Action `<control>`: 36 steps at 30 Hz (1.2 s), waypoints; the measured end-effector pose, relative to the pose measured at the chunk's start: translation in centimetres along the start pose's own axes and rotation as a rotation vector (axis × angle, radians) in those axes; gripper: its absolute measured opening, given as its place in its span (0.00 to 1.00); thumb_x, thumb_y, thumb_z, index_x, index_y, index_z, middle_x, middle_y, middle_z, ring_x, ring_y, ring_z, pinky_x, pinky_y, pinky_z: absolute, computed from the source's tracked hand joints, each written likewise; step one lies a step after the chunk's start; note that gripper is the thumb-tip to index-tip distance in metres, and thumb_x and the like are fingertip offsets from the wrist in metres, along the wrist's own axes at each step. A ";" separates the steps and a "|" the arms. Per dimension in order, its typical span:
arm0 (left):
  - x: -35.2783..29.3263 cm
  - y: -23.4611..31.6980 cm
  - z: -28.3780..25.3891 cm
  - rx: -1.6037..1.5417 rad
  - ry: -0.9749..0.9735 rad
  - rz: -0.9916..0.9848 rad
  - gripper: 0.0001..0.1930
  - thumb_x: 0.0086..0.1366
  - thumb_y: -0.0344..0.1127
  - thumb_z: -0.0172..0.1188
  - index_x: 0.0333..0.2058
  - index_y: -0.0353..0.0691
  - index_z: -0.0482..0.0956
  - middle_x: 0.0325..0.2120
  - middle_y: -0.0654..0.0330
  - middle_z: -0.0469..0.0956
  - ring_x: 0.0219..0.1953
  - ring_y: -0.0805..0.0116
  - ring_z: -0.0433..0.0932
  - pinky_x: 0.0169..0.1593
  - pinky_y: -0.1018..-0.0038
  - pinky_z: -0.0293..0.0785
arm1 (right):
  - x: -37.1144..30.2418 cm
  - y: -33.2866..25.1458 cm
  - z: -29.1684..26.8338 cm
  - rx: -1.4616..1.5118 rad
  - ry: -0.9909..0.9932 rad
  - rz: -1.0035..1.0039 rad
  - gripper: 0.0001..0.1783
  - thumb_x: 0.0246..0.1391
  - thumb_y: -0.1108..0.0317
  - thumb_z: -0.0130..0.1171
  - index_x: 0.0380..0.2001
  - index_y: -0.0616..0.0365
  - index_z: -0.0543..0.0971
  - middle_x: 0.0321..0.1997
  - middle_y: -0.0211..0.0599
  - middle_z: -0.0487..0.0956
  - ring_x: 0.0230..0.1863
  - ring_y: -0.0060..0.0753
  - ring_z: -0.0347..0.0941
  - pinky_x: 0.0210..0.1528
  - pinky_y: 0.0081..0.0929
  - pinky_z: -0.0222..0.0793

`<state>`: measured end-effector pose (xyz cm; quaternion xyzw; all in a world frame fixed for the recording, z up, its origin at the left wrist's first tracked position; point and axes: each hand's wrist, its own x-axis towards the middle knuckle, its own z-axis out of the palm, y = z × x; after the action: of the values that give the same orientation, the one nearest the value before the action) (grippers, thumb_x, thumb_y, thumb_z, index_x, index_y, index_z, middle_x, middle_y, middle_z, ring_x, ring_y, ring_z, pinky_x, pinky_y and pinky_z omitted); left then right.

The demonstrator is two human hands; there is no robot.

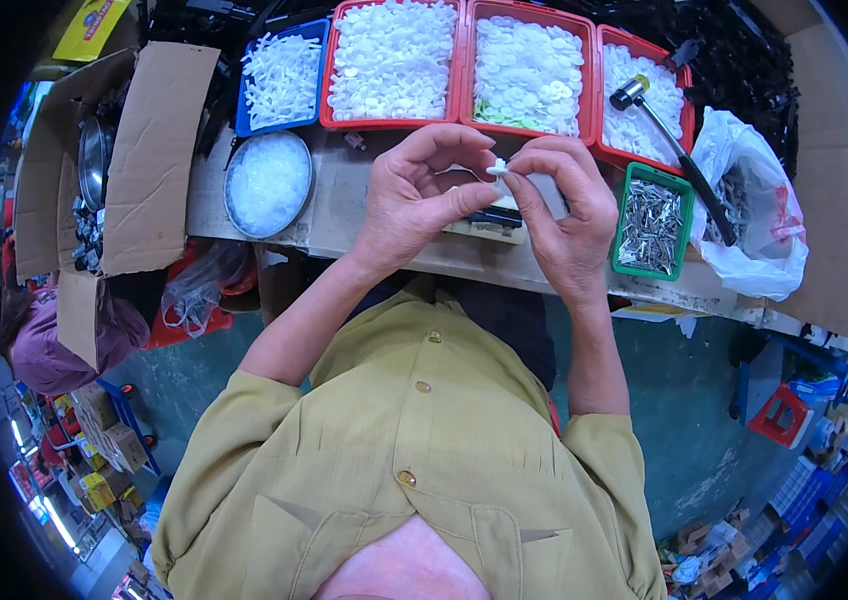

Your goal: The person assembles small lock mechanisms by inserting metal pins into white plastic housings. They use a hammer to tap the pins into place and pliers to adjust components. The person also sorts small metal parts from a cardboard box into a metal bowl.

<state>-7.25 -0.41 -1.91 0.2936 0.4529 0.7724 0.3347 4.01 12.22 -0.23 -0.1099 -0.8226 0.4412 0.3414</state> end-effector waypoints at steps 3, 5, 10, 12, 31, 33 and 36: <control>-0.4 0.5 -1.4 0.219 -0.064 -0.031 0.14 0.60 0.26 0.68 0.45 0.33 0.80 0.39 0.60 0.80 0.41 0.75 0.78 0.46 0.78 0.77 | 0.6 -0.9 0.1 -0.162 -0.123 -0.084 0.08 0.48 0.81 0.66 0.33 0.63 0.80 0.36 0.39 0.78 0.37 0.33 0.78 0.40 0.28 0.72; -0.7 0.5 -2.1 0.335 -0.090 -0.053 0.14 0.59 0.25 0.68 0.45 0.33 0.80 0.40 0.61 0.80 0.42 0.75 0.78 0.46 0.78 0.76 | 0.8 -1.0 0.4 -0.216 -0.174 -0.129 0.09 0.47 0.81 0.65 0.33 0.63 0.80 0.36 0.40 0.78 0.37 0.35 0.78 0.39 0.29 0.73; -1.0 -0.3 -2.9 0.206 -0.047 -0.009 0.13 0.59 0.25 0.68 0.44 0.33 0.81 0.40 0.61 0.81 0.41 0.75 0.78 0.46 0.78 0.76 | 0.6 -1.4 1.4 -0.101 -0.138 -0.033 0.08 0.48 0.82 0.65 0.33 0.63 0.80 0.36 0.38 0.79 0.37 0.32 0.78 0.40 0.27 0.72; -1.0 -0.3 -2.9 0.178 -0.036 -0.015 0.13 0.59 0.25 0.68 0.44 0.32 0.81 0.40 0.61 0.81 0.41 0.75 0.78 0.46 0.78 0.76 | 0.4 -1.3 1.6 -0.038 -0.123 0.014 0.08 0.48 0.82 0.64 0.33 0.64 0.80 0.36 0.38 0.79 0.38 0.30 0.77 0.40 0.26 0.72; -6.1 -1.8 -5.1 1.436 -0.116 0.566 0.19 0.46 0.35 0.73 0.40 0.44 0.82 0.36 0.63 0.76 0.44 0.60 0.73 0.47 0.63 0.69 | -0.2 3.1 1.6 -0.316 -0.640 -0.053 0.05 0.50 0.78 0.62 0.30 0.65 0.76 0.30 0.41 0.74 0.30 0.42 0.77 0.32 0.35 0.71; -6.3 -2.5 -5.0 1.482 -0.139 0.583 0.19 0.47 0.36 0.72 0.41 0.45 0.82 0.37 0.63 0.76 0.45 0.61 0.73 0.47 0.64 0.68 | -0.4 3.2 1.8 -0.338 -0.650 -0.073 0.05 0.50 0.77 0.62 0.30 0.64 0.76 0.31 0.42 0.74 0.30 0.45 0.76 0.32 0.37 0.69; -6.6 -3.5 -4.9 1.529 -0.155 0.612 0.18 0.49 0.39 0.70 0.41 0.46 0.82 0.39 0.64 0.76 0.46 0.63 0.72 0.48 0.64 0.65 | -0.3 2.9 1.7 -0.375 -0.665 -0.098 0.06 0.50 0.76 0.62 0.31 0.64 0.75 0.31 0.43 0.73 0.30 0.48 0.75 0.32 0.40 0.68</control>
<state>-6.07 -6.73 -8.07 0.6032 0.7290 0.2855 -0.1522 2.72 12.64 -3.32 0.0181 -0.9592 0.2777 0.0508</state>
